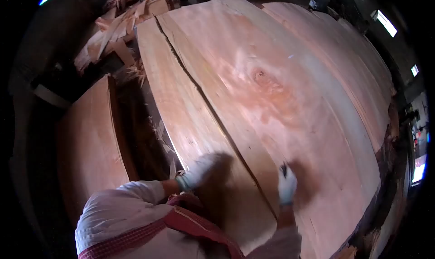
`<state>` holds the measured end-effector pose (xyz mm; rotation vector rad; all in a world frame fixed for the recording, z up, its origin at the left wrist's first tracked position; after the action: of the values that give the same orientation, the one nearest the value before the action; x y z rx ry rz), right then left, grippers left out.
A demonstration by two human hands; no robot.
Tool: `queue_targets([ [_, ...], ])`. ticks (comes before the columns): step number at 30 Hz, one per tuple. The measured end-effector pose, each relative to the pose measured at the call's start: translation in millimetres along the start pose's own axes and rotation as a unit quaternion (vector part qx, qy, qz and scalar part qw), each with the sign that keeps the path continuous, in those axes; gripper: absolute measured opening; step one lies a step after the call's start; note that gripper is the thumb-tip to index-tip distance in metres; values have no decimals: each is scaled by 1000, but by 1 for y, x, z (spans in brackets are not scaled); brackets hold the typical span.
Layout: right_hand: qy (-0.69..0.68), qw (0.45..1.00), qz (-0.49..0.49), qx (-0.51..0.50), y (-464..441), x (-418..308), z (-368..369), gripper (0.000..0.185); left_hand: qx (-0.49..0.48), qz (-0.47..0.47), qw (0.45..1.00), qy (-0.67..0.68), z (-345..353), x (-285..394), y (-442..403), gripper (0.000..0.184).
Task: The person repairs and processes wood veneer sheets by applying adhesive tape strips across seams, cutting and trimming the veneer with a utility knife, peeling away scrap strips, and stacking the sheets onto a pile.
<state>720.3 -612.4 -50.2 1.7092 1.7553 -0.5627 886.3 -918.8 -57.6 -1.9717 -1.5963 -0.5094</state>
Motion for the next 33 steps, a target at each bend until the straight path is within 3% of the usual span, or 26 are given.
queue_targets([
  [3, 95, 994, -56, 2, -57, -75, 76, 28, 62, -46, 996, -50, -68, -72, 32, 42],
  [5, 173, 984, -36, -4, -90, -119, 120, 28, 82, -124, 987, -67, -85, -127, 55, 38],
  [8, 231, 968, -97, 22, -119, -188, 162, 31, 170, -74, 979, -86, -129, -135, 73, 34],
  [9, 281, 955, -97, 4, -131, -195, 177, 39, 182, -77, 977, -82, -136, -134, 80, 33],
  [14, 430, 889, -152, 25, -163, -190, 225, 25, 205, -148, 966, -58, -133, -161, 134, 35],
  [17, 412, 884, -206, 82, -157, -193, 219, 11, 169, -172, 970, -22, -135, -181, 135, 29],
  [19, 380, 904, -187, 63, -148, -213, 202, 18, 150, -193, 970, 10, -156, -182, 99, 26],
  [21, 338, 923, -180, 26, -139, -248, 195, 27, 171, -121, 977, 38, -173, -207, 65, 26],
  [23, 267, 935, -222, 72, -120, -306, 182, 22, 165, -67, 980, 92, -198, -227, 10, 25],
  [27, 108, 952, -278, 71, -94, -435, 165, 20, 160, 26, 977, 136, -237, -291, -83, 22],
  [30, 35, 948, -308, 75, -88, -525, 149, 20, 167, 19, 967, 190, -279, -332, -134, 24],
  [33, -43, 945, -301, 121, -85, -582, 125, 13, 145, -51, 942, 297, -284, -392, -164, 28],
])
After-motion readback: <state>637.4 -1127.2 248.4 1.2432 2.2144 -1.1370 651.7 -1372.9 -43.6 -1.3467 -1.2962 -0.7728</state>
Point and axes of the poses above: each hand's wrist, its own y-axis away from the middle knuckle, its own z-axis out of the palm, x = y × z, the point moved 6 cm from there along -y, towards the middle knuckle, and after that the axes turned 11 degrees about z, right-handed, at the moved point
